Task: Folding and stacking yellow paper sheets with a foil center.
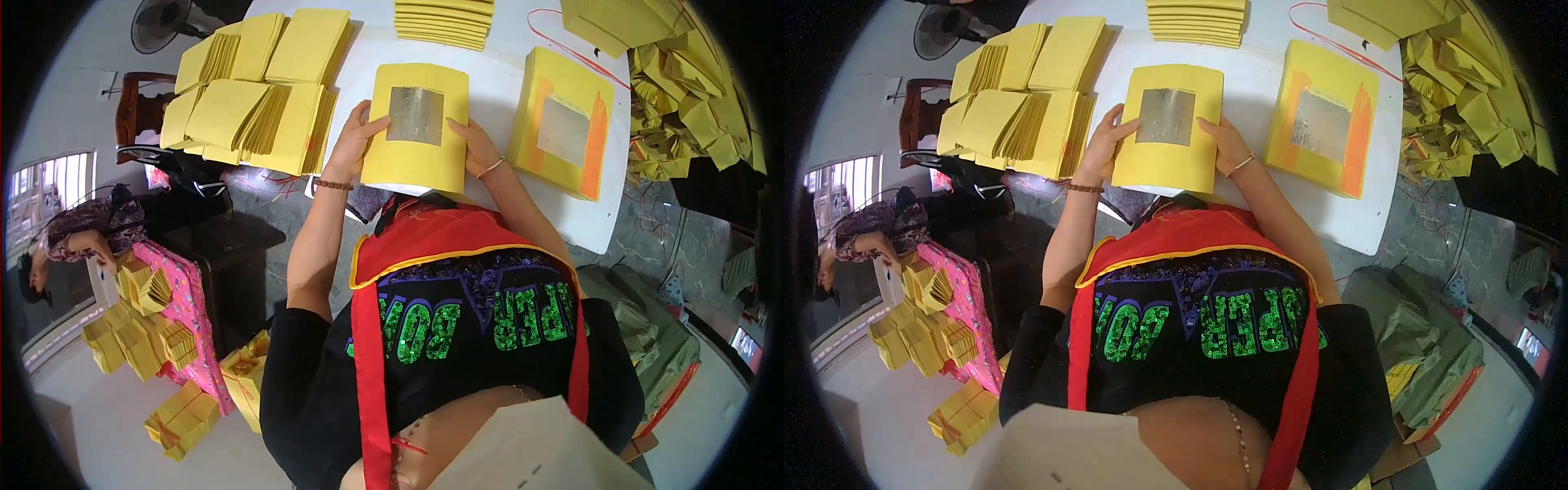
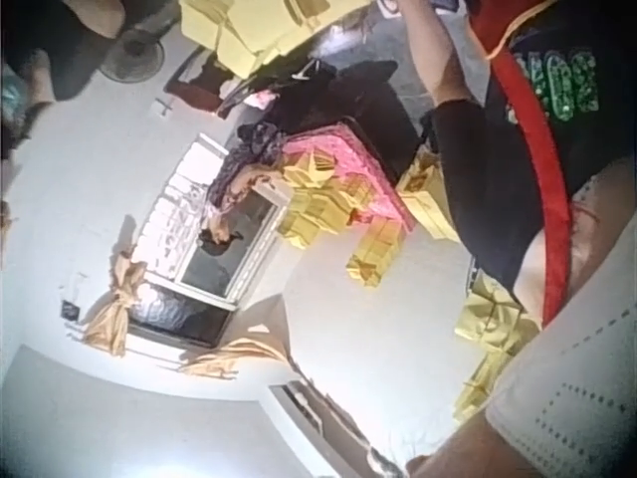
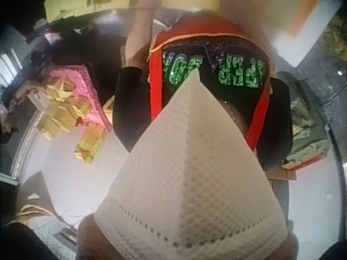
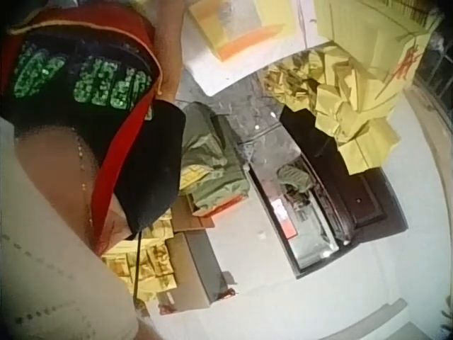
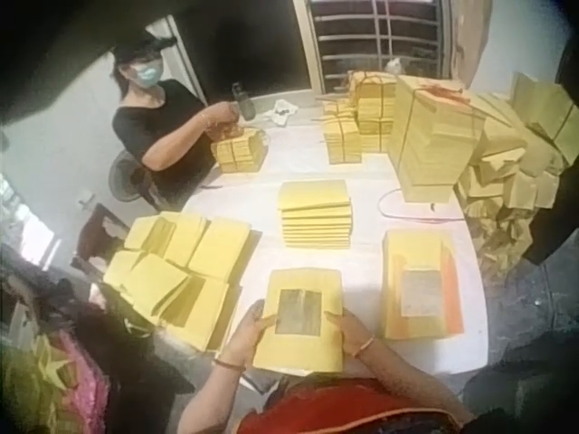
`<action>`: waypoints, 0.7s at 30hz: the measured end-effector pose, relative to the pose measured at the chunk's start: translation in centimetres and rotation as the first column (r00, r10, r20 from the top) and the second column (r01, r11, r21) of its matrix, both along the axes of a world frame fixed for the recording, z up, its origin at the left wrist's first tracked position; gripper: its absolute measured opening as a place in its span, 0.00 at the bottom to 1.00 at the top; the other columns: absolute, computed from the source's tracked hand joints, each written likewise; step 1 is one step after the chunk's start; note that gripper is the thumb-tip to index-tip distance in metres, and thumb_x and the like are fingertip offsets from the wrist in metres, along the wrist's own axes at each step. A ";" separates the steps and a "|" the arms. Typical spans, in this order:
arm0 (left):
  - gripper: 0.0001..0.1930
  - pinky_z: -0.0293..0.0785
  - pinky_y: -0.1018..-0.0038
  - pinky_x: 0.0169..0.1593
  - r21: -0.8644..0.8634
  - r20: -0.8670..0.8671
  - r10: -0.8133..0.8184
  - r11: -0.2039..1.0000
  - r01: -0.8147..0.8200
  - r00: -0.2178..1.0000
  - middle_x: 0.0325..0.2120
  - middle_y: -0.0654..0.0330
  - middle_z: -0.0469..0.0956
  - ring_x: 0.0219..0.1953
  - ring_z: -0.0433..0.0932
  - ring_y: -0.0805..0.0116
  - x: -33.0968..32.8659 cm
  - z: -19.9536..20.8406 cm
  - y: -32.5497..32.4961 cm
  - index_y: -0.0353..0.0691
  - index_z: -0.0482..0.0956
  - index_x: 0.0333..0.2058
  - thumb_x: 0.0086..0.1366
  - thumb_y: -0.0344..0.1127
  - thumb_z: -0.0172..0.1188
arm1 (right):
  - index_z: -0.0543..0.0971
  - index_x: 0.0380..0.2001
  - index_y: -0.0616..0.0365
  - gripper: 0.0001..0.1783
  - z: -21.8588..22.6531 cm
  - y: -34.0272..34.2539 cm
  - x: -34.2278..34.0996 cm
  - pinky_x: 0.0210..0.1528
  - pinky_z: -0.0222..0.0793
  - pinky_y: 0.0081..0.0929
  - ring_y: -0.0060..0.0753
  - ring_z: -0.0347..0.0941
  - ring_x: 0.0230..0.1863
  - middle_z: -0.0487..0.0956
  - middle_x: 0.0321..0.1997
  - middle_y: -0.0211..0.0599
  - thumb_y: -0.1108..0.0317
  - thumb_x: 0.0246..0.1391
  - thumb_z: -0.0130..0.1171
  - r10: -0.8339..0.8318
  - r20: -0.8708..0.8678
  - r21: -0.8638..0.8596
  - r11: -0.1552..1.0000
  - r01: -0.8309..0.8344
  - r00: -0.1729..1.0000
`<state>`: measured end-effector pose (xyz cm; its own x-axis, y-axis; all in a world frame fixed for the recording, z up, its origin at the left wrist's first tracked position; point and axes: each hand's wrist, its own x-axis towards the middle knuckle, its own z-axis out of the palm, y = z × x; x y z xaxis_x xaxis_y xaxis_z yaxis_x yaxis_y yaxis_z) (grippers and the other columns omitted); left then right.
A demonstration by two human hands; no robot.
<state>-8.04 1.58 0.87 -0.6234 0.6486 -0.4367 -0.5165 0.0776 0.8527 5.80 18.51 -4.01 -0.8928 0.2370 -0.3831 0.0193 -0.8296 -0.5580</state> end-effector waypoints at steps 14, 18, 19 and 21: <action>0.35 0.63 0.81 0.47 0.249 0.005 -0.321 0.918 0.310 0.947 0.48 0.53 0.68 0.46 0.68 0.72 -0.3 -0.2 -4.0 0.37 0.60 0.56 0.43 0.17 0.40 | 0.70 0.46 0.57 0.18 0.7 0.1 0.5 0.36 0.70 0.22 0.24 0.71 0.35 0.73 0.38 0.35 0.74 0.49 0.50 0.091 0.207 0.344 0.926 -0.159 0.974; 0.38 0.63 0.77 0.49 0.316 -0.094 -0.288 0.899 0.302 0.953 0.49 0.48 0.66 0.49 0.68 0.67 0.4 0.6 -4.5 0.41 0.48 0.60 0.46 0.18 0.43 | 0.70 0.46 0.56 0.17 1.0 -0.1 1.0 0.31 0.70 0.19 0.21 0.71 0.32 0.73 0.37 0.33 0.75 0.50 0.49 0.084 0.191 0.361 0.920 -0.150 0.978; 0.37 0.64 0.75 0.51 0.409 0.023 -0.255 0.885 0.224 0.967 0.49 0.48 0.65 0.50 0.68 0.65 0.2 0.6 -4.7 0.41 0.44 0.60 0.50 0.19 0.44 | 0.70 0.46 0.56 0.17 1.1 -0.2 1.0 0.32 0.70 0.19 0.21 0.71 0.33 0.73 0.37 0.33 0.75 0.50 0.49 0.061 0.191 0.359 0.925 -0.128 0.980; 0.33 0.65 0.73 0.51 0.406 0.137 -0.160 0.909 0.092 0.978 0.48 0.48 0.66 0.49 0.68 0.64 -0.6 -0.3 -5.0 0.42 0.45 0.60 0.55 0.24 0.45 | 0.69 0.48 0.55 0.18 0.8 -0.3 0.9 0.35 0.70 0.20 0.22 0.71 0.34 0.73 0.38 0.33 0.75 0.50 0.49 0.081 0.186 0.459 0.874 -0.159 0.979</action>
<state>-8.62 -3.44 0.55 -0.4672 0.8571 -0.2170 -0.6593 -0.1742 0.7314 6.68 18.23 -3.18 -0.8640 0.3184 -0.3901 0.2210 -0.4563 -0.8619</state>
